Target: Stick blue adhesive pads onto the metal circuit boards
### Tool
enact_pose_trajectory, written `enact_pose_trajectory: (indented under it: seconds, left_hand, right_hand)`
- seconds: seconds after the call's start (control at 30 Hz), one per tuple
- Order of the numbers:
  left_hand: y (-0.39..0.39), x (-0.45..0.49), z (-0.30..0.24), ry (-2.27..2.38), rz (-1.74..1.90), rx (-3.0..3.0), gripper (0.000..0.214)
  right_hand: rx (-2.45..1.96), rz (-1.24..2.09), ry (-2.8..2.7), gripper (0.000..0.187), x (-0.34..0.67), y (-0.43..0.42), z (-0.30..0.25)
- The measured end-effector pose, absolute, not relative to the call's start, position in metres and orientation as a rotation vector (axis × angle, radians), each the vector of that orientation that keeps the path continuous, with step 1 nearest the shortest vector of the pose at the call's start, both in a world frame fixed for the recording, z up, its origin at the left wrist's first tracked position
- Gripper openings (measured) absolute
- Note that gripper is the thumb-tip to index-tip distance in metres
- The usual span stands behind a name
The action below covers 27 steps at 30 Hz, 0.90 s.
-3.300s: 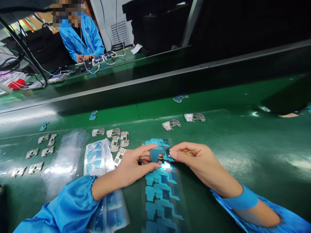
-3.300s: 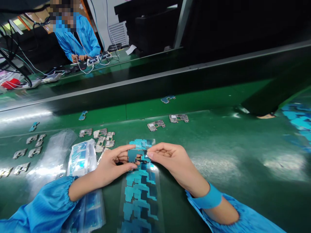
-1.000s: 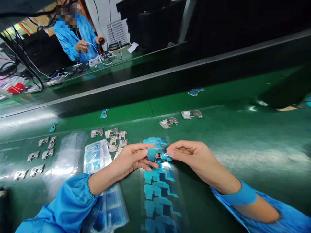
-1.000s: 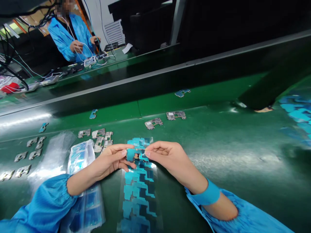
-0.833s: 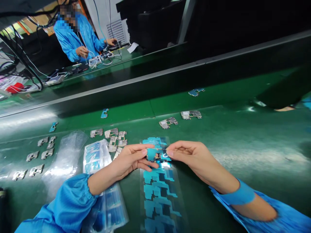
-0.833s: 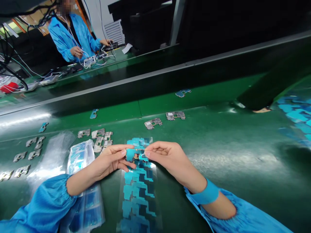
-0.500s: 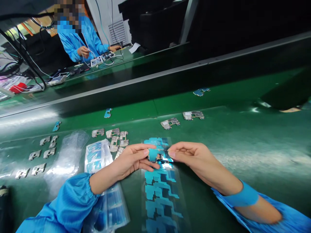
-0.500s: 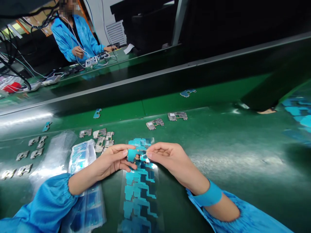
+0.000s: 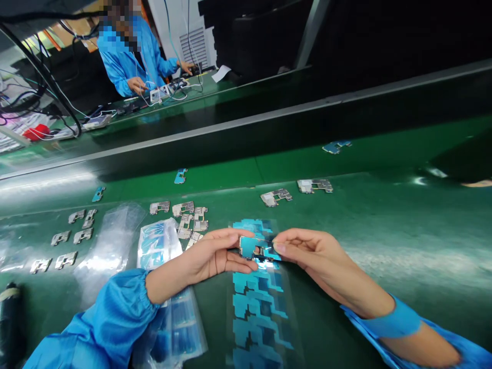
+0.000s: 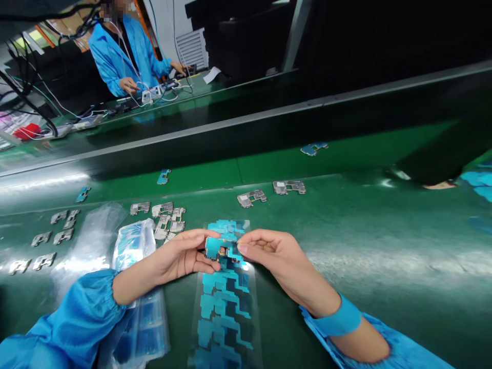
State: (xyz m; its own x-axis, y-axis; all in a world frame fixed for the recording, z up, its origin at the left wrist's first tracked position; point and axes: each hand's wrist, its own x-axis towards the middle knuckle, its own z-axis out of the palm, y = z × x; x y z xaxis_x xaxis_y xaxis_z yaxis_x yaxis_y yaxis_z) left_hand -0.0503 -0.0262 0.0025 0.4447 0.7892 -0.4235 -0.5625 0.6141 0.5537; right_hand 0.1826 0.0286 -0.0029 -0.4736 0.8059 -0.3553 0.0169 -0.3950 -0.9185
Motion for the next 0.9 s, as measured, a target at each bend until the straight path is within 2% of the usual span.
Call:
enact_pose_trajectory:
  seconds: [0.9]
  left_hand:
    - [-0.0294,-0.0523,-0.0001,0.821,0.901,0.454,0.035]
  right_hand:
    - [-1.164,1.858,-1.273,0.027,0.1839,0.0287,0.0029]
